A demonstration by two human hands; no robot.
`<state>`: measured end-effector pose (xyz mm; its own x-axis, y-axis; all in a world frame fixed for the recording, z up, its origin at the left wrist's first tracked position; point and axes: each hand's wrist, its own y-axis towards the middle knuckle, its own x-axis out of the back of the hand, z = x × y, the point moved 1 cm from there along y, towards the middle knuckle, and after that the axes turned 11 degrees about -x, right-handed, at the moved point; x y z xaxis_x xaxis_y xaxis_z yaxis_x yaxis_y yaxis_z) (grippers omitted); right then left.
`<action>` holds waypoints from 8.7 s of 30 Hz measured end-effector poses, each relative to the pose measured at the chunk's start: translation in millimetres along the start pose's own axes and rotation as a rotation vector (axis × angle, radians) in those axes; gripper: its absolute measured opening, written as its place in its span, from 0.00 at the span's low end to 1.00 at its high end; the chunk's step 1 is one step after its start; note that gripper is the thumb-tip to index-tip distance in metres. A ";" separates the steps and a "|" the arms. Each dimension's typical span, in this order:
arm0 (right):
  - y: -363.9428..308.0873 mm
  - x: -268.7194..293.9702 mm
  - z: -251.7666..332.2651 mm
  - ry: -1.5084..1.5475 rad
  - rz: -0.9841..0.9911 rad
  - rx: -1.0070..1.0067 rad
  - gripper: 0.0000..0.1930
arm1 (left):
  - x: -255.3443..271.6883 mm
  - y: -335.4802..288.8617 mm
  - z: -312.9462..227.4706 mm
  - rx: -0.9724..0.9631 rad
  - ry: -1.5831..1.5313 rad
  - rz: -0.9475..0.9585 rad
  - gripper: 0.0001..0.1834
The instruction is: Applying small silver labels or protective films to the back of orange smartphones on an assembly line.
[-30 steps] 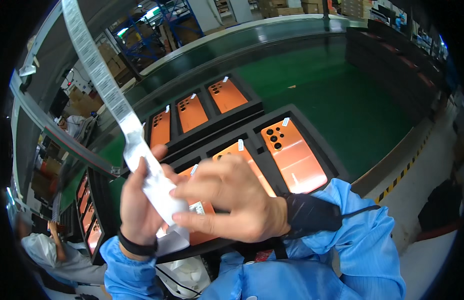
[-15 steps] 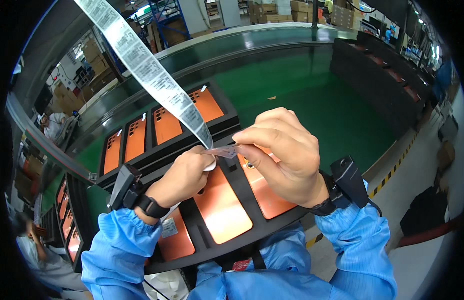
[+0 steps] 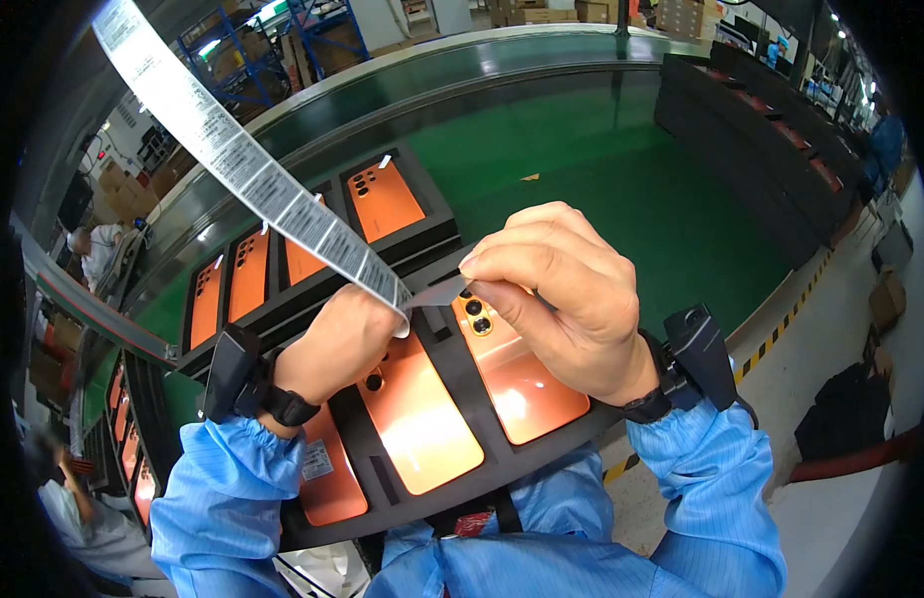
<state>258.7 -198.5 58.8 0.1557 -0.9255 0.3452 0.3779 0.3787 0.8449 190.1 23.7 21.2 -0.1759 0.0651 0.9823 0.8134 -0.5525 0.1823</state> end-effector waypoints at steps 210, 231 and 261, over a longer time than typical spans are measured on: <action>-28.8 61.7 -48.0 0.030 -0.257 -0.187 0.08 | -20.6 96.4 -13.8 -0.180 -0.015 -0.121 0.08; -34.3 55.8 -55.6 0.028 -0.033 -0.354 0.04 | 11.7 45.7 -61.5 -0.189 -0.176 -0.023 0.23; -43.0 -1.1 -61.6 0.125 0.882 -0.281 0.06 | 50.7 -5.1 -136.5 -0.135 -1.281 0.294 0.15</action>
<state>298.5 -213.7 -3.1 0.5822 -0.3031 0.7544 0.2811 0.9457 0.1630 101.3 -83.6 64.1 0.7026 0.6231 0.3437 0.6567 -0.7538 0.0241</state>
